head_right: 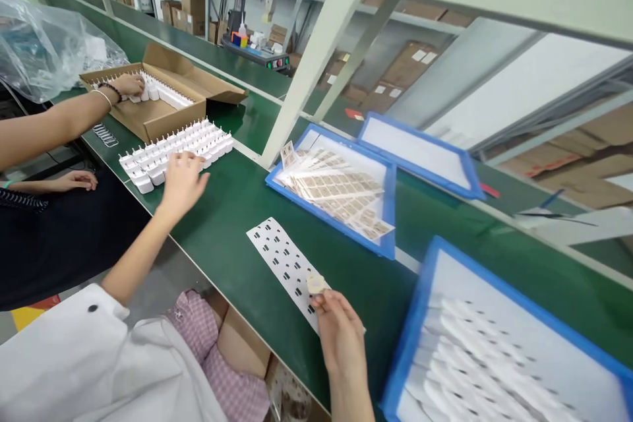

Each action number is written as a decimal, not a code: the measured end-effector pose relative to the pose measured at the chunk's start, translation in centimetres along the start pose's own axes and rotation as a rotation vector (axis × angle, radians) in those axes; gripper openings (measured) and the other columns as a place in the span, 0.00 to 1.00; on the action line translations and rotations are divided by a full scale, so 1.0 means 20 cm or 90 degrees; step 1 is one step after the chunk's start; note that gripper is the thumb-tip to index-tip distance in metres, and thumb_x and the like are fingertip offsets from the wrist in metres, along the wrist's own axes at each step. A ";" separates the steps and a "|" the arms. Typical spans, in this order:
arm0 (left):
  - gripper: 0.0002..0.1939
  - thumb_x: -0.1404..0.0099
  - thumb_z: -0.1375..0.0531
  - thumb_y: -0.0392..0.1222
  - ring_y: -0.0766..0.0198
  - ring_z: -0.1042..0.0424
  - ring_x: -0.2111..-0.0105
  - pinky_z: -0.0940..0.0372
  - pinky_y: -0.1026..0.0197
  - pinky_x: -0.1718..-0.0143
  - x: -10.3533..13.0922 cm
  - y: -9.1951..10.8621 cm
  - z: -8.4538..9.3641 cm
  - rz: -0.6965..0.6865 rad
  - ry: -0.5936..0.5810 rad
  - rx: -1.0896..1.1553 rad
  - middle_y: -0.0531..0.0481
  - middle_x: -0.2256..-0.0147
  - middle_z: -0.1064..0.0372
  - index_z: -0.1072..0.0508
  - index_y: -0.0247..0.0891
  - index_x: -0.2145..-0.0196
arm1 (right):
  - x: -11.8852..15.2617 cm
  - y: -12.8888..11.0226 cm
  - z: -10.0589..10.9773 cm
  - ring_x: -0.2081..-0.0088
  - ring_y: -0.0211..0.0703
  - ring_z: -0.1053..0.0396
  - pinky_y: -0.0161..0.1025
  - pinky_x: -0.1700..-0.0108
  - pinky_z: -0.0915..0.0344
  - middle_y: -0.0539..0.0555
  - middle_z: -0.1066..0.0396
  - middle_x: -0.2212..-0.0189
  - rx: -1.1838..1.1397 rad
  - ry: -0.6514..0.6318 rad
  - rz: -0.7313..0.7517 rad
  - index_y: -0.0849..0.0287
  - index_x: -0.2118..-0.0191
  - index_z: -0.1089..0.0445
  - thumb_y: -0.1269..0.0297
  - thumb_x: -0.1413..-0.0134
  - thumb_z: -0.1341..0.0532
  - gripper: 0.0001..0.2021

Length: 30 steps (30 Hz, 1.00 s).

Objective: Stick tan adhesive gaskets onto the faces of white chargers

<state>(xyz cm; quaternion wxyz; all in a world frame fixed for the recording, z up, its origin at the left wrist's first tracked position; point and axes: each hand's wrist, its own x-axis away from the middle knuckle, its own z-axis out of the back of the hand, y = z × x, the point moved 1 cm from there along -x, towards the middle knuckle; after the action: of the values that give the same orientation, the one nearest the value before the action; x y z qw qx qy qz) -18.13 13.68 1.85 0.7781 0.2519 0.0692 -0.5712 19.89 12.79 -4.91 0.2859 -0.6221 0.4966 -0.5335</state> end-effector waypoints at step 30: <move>0.18 0.41 0.35 0.43 0.36 0.28 0.47 0.35 0.35 0.42 0.19 -0.28 -0.02 0.123 -0.069 0.204 0.32 0.52 0.29 0.27 0.31 0.55 | 0.49 0.12 -0.02 0.77 0.38 0.35 0.40 0.72 0.29 0.51 0.32 0.80 -0.039 -0.072 -0.015 0.59 0.78 0.26 0.50 0.67 0.20 0.21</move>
<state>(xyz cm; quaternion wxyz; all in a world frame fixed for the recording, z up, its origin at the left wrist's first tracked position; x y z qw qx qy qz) -22.04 9.33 -1.70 0.7819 0.3470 -0.0890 -0.5102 18.08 3.00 -3.17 0.2885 -0.6654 0.4883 -0.4853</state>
